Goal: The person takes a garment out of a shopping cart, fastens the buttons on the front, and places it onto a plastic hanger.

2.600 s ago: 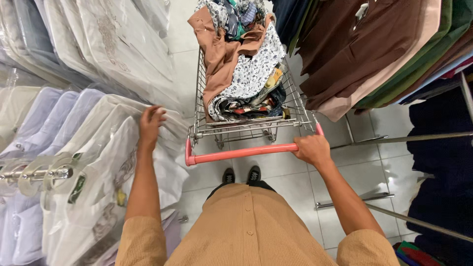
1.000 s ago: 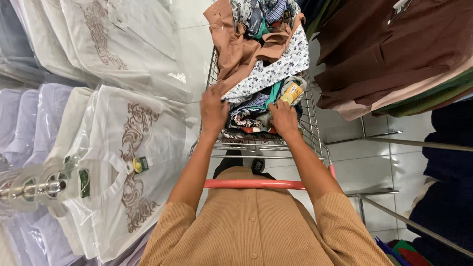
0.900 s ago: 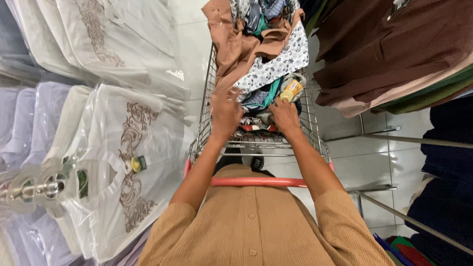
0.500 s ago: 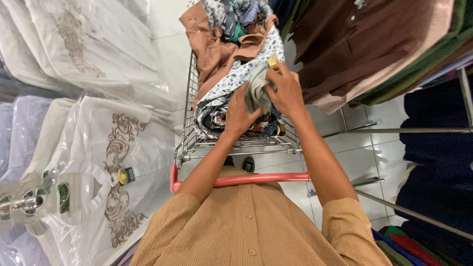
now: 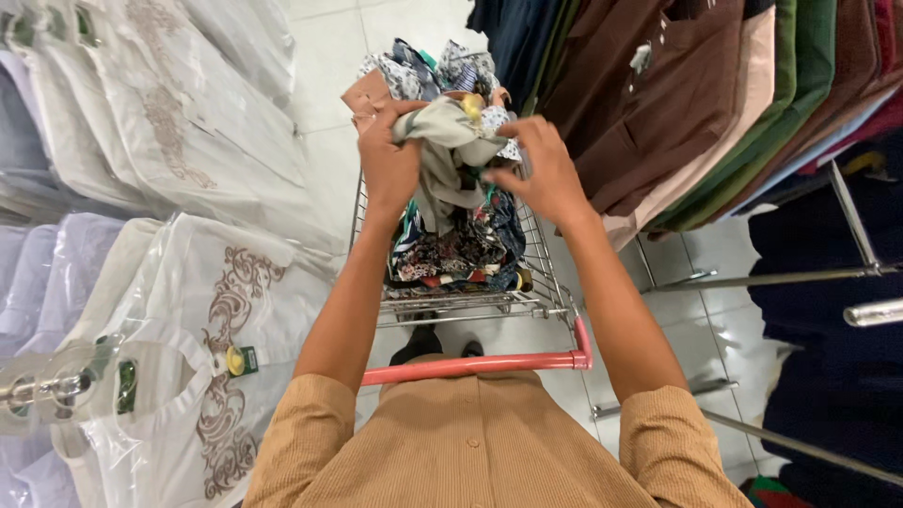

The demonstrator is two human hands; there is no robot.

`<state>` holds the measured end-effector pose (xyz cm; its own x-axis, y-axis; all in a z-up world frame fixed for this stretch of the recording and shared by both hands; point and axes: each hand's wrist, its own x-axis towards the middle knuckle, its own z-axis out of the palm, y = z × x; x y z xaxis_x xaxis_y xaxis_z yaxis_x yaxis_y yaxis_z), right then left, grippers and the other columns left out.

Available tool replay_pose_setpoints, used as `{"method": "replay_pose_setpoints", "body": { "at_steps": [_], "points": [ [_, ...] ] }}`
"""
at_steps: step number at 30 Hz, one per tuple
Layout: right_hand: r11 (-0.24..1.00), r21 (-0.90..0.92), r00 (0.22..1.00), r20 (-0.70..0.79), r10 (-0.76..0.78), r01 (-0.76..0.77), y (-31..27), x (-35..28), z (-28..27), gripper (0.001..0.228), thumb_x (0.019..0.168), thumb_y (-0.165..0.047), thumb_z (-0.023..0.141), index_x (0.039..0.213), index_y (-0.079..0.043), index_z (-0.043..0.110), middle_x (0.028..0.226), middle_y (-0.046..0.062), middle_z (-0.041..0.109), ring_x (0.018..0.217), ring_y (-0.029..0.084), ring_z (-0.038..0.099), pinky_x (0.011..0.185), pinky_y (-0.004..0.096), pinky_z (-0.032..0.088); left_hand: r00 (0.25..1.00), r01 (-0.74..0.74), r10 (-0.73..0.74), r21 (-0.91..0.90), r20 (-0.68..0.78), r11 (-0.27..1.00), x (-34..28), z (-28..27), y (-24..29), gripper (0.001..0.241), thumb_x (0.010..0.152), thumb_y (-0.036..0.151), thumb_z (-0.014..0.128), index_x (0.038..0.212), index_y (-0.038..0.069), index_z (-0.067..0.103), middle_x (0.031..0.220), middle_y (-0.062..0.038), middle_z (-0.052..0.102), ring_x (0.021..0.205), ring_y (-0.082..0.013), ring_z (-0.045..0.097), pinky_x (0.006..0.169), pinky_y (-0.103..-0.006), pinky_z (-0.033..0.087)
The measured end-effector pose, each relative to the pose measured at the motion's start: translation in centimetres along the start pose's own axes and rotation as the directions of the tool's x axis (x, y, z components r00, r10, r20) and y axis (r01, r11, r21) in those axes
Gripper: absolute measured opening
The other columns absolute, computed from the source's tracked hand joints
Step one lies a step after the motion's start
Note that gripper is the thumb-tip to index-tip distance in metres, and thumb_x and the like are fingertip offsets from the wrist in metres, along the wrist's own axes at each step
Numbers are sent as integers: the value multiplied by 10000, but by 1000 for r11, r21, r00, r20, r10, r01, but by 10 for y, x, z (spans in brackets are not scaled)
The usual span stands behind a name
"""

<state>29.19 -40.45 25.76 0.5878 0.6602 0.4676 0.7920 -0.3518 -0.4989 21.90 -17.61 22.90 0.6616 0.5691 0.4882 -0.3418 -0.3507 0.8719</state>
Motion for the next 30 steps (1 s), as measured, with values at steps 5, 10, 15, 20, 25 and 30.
{"method": "replay_pose_setpoints", "body": {
  "at_steps": [5,10,15,20,25,30],
  "points": [
    [968,177,982,93,162,-176,40,-19,53,642,906,-205,823,1459,-113,509,1383,189,492,1296,481,517,1087,646,411,999,-24,28,-114,33,993,2,-28,53,477,773,-72,564,1061,234,791,970,-31,747,954,-173,703,984,-346,533],
    [931,363,993,-83,84,-48,84,-3,100,235,1032,-193,686,1209,-39,681,1191,178,613,1171,421,606,1054,552,460,976,-106,141,-205,164,973,-7,-40,94,513,751,-94,555,1115,191,778,1004,-80,734,1001,-180,685,969,-387,558],
    [933,335,944,-244,220,-131,69,-2,57,225,1072,-281,682,1093,-58,703,1053,112,591,1066,315,604,950,477,511,977,-84,128,-248,169,965,-13,-62,74,537,734,-102,607,1189,136,764,1125,-110,728,1050,-142,617,1026,-379,520],
    [964,264,823,-544,166,-20,69,-22,26,125,1037,-93,584,1010,-73,705,961,128,615,968,320,638,909,457,469,973,44,-8,-150,229,988,-36,-80,40,596,727,-132,618,1257,119,722,1198,-162,698,1112,-247,630,1026,-418,520],
    [969,239,765,-611,204,-67,70,-36,-9,138,1076,-66,577,1014,-91,697,940,100,623,941,264,646,929,397,472,946,159,-129,-79,299,984,-57,-66,2,600,741,-126,665,1292,109,705,1190,-206,699,1086,-330,650,956,-427,546],
    [992,126,654,-750,104,-13,61,-38,-34,150,1017,-15,517,1009,12,665,901,221,618,932,329,650,915,435,491,949,74,-17,-169,315,983,-60,-46,72,578,753,-149,508,1281,13,677,1229,-342,647,1259,-483,565,1091,-554,468]
  ]
}}
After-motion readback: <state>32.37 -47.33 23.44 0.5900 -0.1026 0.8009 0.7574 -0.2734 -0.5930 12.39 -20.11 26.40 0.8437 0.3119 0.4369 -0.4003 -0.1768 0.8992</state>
